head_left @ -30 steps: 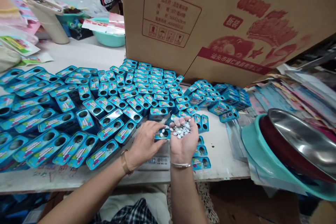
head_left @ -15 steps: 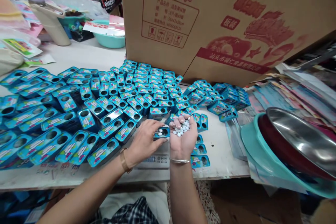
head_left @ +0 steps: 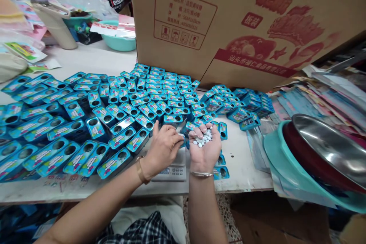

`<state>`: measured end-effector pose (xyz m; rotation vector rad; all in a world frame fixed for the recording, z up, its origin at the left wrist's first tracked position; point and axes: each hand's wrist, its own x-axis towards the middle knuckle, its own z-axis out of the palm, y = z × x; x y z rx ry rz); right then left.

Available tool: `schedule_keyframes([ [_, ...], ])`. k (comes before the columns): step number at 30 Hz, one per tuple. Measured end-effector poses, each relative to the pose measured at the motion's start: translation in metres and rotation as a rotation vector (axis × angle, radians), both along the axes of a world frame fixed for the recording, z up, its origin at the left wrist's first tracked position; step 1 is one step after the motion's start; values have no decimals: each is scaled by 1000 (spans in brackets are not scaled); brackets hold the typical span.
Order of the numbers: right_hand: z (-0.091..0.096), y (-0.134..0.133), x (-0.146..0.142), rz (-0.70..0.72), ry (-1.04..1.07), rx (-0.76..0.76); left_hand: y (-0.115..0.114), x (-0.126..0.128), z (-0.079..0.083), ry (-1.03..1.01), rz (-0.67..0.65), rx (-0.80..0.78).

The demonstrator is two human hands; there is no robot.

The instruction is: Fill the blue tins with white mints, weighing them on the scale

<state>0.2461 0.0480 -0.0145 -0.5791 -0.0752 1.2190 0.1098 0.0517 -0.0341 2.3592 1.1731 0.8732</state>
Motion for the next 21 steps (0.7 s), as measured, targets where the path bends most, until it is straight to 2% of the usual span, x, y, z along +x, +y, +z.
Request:
schedule_keyframes([
  [3, 1, -1, 2, 3, 16, 4, 4, -2, 6, -123, 39, -20],
  [6, 2, -2, 4, 8, 53, 1, 5, -16, 11, -297, 138, -20],
  [9, 2, -2, 5, 46, 134, 10, 1, -30, 14, -413, 164, -23],
  [15, 2, -1, 7, 135, 294, 22, -9, -42, 14, -445, 146, -99],
  [21, 6, -5, 5, 37, 286, -77, -15, -38, 17, -408, 89, -119],
])
